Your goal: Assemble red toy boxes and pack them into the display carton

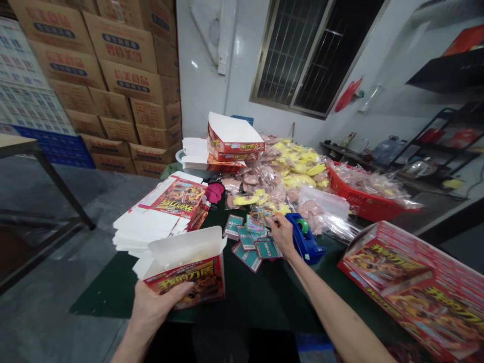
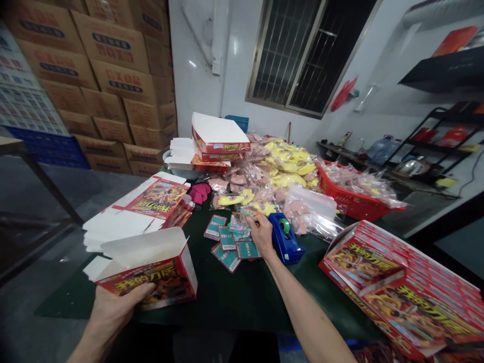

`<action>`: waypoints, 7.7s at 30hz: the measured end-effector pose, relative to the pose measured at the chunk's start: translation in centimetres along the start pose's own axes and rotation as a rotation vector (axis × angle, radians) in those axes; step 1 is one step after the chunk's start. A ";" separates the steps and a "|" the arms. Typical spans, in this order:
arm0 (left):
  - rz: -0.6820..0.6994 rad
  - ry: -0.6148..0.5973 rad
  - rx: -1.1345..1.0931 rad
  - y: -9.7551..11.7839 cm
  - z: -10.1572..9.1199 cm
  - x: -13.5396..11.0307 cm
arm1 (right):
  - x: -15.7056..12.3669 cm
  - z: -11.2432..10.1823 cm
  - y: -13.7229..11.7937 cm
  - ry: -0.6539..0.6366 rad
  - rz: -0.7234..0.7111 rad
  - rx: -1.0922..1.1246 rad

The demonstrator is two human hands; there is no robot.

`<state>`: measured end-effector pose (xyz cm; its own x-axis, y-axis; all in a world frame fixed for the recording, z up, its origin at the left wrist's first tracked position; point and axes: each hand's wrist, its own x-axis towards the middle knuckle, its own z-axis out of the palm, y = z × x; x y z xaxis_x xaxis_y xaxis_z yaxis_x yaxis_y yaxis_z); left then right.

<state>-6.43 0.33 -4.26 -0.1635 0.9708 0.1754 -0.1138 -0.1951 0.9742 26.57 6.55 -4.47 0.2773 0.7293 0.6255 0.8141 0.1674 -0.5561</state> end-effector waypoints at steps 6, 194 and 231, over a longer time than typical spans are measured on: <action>-0.061 -0.124 0.051 1.4 1.1 -0.6 | 1.9 -4.3 -5.7 0.101 -0.001 0.160; 0.837 -0.177 0.190 2.8 4.5 0.1 | -1.8 -13.2 2.5 0.001 1.084 0.334; 0.620 -0.138 0.238 3.7 4.8 -1.0 | -9.1 -4.6 -21.2 -0.094 0.475 1.002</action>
<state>-1.97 -0.72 -0.14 -0.0005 0.7013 0.7128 0.1825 -0.7008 0.6896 9.19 -6.64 4.14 0.3769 0.9018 0.2114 -0.1569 0.2871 -0.9450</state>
